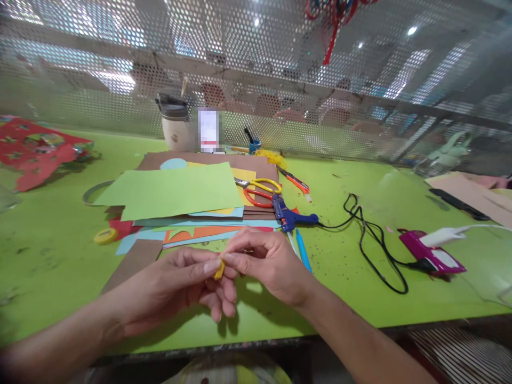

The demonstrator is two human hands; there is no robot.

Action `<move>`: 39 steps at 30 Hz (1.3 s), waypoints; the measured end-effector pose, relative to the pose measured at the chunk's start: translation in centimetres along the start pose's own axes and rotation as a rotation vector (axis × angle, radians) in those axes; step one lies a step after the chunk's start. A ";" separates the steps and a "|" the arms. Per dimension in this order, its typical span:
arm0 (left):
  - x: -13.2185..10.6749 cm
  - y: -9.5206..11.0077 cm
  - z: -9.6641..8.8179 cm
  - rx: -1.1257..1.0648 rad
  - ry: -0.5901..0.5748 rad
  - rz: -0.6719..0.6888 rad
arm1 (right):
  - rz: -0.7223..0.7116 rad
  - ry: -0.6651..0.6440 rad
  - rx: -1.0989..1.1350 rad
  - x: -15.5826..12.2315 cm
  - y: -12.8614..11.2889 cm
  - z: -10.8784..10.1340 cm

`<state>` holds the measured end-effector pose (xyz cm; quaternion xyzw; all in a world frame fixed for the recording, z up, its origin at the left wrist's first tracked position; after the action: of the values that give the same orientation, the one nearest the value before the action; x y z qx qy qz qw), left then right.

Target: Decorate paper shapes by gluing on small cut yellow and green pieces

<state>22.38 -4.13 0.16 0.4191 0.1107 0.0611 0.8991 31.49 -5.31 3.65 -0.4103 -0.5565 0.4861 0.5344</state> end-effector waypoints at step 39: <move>0.1 0.7 -2.0 0.021 0.210 0.094 | -0.214 0.122 -0.801 -1.2 -2.2 2.0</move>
<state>22.00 -2.18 -0.54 0.4245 0.1853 0.1456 0.8742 29.75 -7.09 5.68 -0.5536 -0.7083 0.1479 0.4123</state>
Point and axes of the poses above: each hand's wrist, its own x-axis towards the middle knuckle, its own z-axis out of the palm, y = z × x, the point moved 9 cm from there along x, towards the middle knuckle, and after that the axes turned 4 degrees about -y, right-handed, at the moved point
